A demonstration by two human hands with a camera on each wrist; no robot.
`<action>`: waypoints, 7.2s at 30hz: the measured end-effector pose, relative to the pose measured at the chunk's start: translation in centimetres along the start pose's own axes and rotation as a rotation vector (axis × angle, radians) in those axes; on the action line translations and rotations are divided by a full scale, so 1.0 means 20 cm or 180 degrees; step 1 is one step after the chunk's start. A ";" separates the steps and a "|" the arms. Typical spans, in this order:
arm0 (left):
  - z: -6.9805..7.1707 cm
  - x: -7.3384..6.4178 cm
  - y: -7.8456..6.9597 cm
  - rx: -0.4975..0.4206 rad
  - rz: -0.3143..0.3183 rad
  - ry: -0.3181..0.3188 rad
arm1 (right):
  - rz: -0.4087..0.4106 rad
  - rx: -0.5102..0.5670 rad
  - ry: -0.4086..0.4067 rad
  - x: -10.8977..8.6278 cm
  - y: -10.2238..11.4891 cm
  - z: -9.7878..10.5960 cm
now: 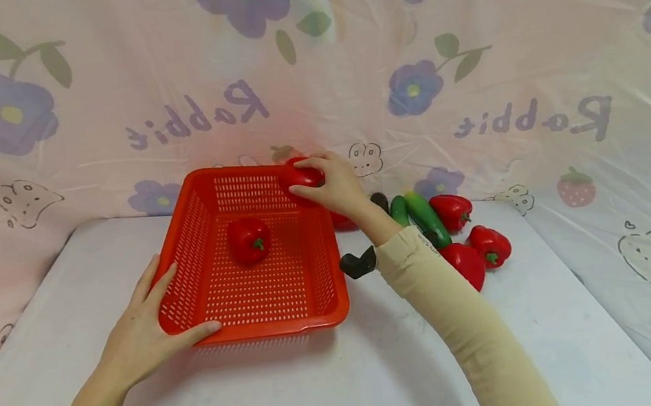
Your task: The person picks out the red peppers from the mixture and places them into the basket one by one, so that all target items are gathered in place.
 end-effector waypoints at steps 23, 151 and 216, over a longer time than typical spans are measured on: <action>0.00 0.00 0.00 -0.0027 0.0001 -0.0004 | -0.0476 0.0181 0.0187 0.03 0.01 -0.23; -0.01 0.00 0.00 -0.0107 -0.0108 -0.0127 | -0.0354 -0.0275 -0.0169 -0.18 -0.46 -0.12; -0.02 -0.01 0.00 -0.0111 -0.0108 -0.0156 | -0.0684 -0.0429 0.0063 -0.21 -0.63 -0.23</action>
Point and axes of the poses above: each hand's wrist, its own x-axis towards the middle knuckle, its own z-axis out of the back of the hand, y = z × x, the point moved 3 cm from there along x, towards the middle knuckle, and after that the axes turned 3 degrees about -y, right-handed, at the moved point
